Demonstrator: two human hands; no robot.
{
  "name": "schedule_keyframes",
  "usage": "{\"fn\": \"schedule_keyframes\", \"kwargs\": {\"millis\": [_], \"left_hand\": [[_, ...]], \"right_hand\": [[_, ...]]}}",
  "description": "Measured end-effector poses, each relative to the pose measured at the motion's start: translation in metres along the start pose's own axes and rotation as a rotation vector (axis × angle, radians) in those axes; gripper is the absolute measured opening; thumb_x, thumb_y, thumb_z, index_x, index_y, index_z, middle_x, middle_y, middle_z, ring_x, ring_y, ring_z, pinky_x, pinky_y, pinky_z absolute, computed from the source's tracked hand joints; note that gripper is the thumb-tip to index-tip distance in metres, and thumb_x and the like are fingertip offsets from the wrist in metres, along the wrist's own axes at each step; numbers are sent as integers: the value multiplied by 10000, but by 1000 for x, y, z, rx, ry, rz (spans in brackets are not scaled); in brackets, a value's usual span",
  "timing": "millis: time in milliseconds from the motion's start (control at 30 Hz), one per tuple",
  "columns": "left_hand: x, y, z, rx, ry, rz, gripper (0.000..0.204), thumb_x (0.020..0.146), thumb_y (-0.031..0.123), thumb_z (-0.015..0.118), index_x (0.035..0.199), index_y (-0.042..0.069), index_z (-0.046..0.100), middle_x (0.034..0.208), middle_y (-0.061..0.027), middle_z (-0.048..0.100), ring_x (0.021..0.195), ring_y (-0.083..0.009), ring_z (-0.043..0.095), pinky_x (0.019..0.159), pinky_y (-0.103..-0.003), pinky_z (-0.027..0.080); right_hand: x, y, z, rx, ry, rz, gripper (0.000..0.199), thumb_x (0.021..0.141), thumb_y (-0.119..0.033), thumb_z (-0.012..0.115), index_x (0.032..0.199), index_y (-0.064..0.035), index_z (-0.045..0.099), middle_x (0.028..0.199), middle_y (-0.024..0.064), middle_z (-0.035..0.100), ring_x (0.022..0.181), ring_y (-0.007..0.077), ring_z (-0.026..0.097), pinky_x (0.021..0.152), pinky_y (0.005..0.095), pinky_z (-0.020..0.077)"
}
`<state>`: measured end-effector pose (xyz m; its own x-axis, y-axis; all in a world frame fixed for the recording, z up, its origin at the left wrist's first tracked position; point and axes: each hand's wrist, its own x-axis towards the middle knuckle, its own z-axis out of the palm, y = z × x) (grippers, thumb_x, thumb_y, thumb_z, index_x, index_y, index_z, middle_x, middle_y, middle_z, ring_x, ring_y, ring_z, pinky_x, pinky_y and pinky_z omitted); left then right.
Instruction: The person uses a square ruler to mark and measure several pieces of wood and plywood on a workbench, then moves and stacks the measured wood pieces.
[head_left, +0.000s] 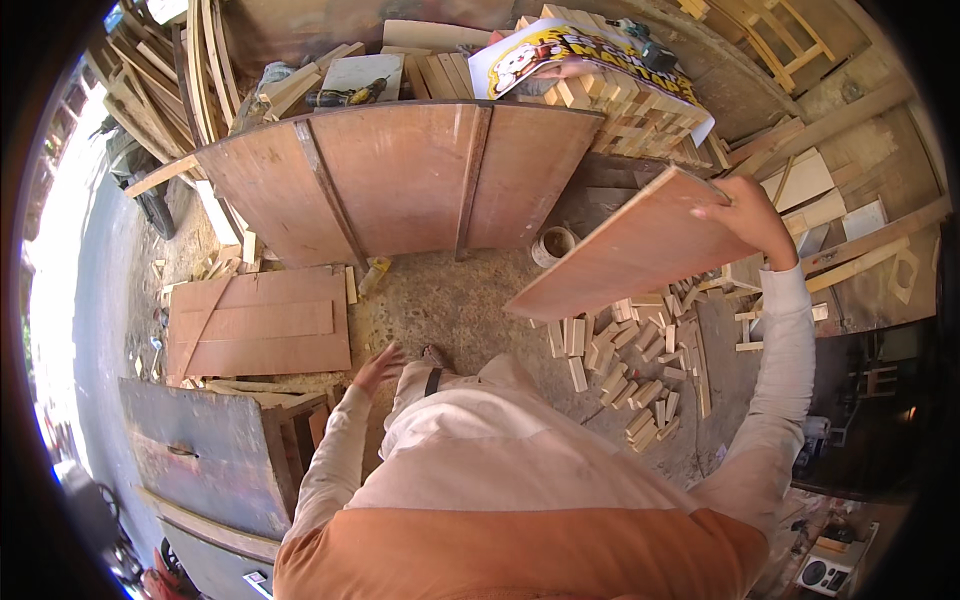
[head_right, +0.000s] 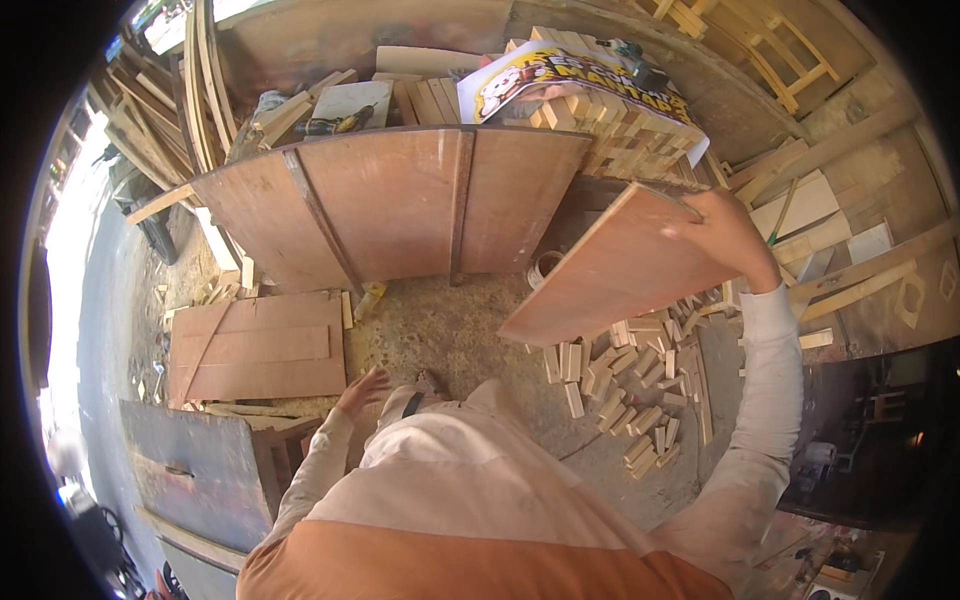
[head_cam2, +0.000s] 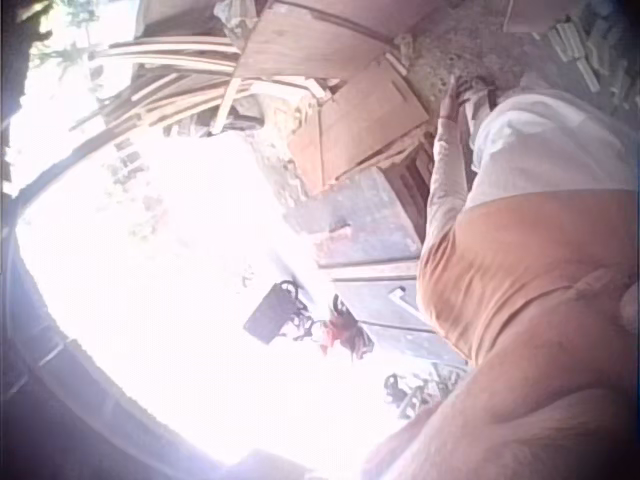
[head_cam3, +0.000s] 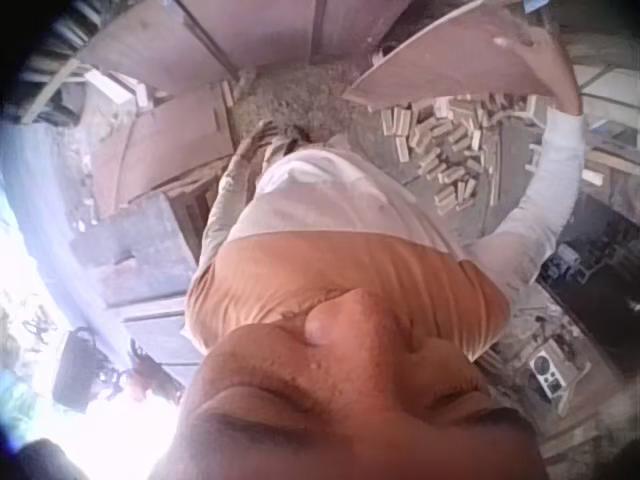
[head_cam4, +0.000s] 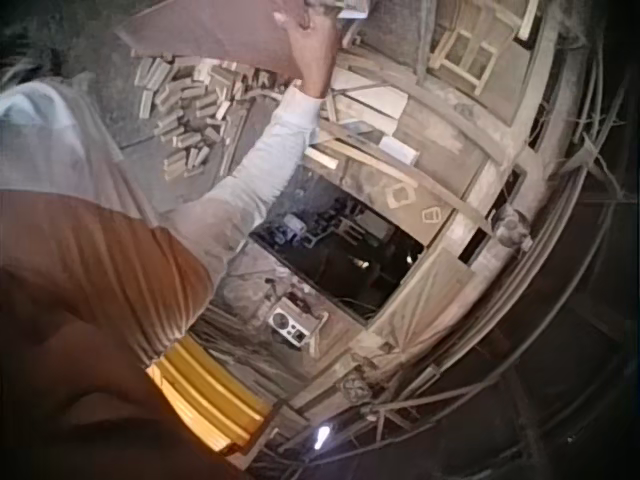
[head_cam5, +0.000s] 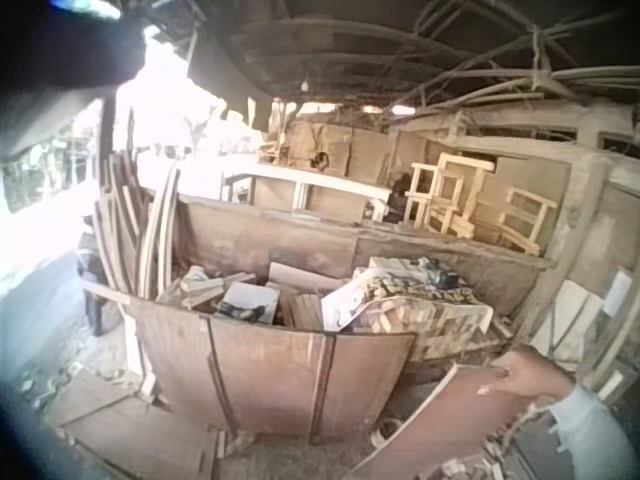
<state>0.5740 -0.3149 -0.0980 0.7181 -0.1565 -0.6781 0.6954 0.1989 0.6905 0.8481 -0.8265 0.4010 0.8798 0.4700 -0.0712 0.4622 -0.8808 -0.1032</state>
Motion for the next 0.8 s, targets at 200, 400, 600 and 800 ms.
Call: {"fn": "schedule_keyframes", "kwargs": {"millis": [200, 400, 600, 800], "left_hand": [[0, -68, -114, 246, 381, -271, 802, 856, 711, 640, 1355, 84, 623, 1161, -84, 667, 1059, -257, 647, 908, -439, 507], [42, -61, -130, 91, 436, -363, 775, 863, 726, 615, 1354, 127, 630, 1208, -111, 664, 1089, -282, 643, 928, -467, 493], [102, -52, -85, -30, 518, -350, 716, 869, 701, 629, 1362, 181, 631, 1357, -134, 621, 1150, -328, 639, 946, -529, 480], [172, -14, -29, 25, 482, -311, 708, 901, 668, 606, 1375, 142, 626, 1403, -144, 603, 1206, -348, 628, 992, -545, 477]], "right_hand": [[42, 98, -3, 43, -64, 197, 398, 748, -268, 817, 994, 30, 724, 859, 230, 672, 848, 379, 639, 777, 417, 485], [91, 206, -6, -78, -113, 338, 392, 686, -154, 848, 958, 65, 670, 892, 236, 678, 857, 327, 673, 755, 420, 492], [172, 332, 46, -127, -57, 342, 502, 652, -157, 869, 1066, 43, 667, 1017, 215, 701, 982, 373, 662, 865, 429, 508], [254, 450, 80, 17, -86, 259, 338, 612, 54, 756, 948, 58, 715, 960, 233, 725, 912, 341, 701, 810, 410, 531]]}}
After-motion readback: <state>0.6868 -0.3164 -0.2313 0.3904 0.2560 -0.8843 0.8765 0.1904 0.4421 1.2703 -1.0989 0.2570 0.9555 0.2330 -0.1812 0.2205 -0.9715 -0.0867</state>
